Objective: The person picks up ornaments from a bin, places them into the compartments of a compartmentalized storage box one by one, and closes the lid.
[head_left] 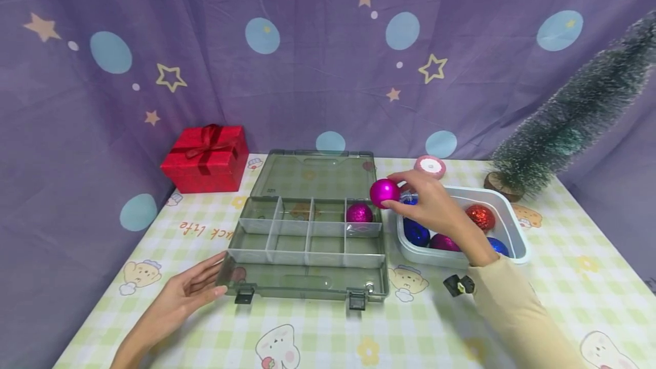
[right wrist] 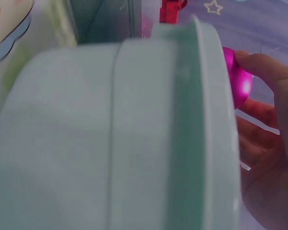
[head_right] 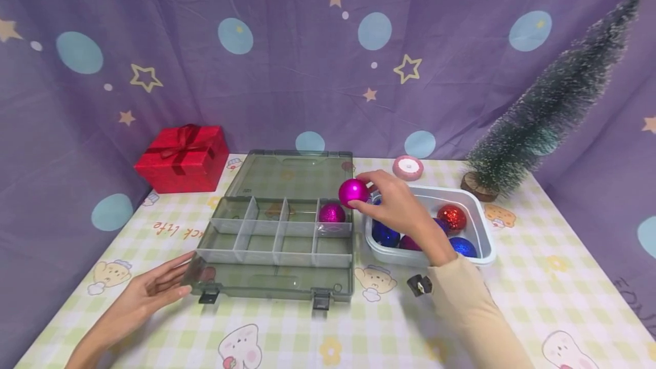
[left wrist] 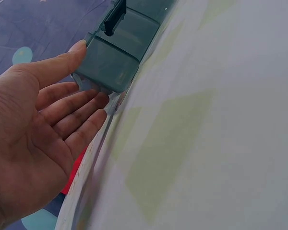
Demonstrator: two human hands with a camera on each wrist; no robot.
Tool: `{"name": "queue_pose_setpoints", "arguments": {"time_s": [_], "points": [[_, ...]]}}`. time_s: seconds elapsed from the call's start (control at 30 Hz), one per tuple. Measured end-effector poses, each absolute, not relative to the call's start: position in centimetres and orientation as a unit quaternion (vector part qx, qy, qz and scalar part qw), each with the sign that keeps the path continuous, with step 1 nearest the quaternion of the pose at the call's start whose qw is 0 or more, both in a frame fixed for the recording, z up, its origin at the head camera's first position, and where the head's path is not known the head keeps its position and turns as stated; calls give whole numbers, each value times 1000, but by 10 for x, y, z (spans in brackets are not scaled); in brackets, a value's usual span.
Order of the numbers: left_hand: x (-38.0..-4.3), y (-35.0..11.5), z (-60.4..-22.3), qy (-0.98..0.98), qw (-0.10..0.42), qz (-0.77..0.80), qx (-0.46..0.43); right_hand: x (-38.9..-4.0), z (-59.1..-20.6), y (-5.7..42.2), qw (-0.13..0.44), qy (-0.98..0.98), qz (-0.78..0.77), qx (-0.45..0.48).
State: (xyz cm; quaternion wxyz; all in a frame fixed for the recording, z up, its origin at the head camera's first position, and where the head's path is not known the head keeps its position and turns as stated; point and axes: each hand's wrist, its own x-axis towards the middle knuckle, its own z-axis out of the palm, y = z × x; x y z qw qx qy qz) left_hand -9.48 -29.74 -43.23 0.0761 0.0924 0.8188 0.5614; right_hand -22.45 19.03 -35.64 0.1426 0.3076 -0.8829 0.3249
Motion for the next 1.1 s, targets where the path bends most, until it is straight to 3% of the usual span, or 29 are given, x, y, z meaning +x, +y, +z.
{"name": "queue_pose_setpoints", "arguments": {"time_s": [0.57,1.1], "points": [[-95,-298,-434,818,68,561,105,-237,-368,133,86,-874,353,322],[-96,-298,-434,818,67,561,105,-241,-373,109,57,-874,358,323]]}}
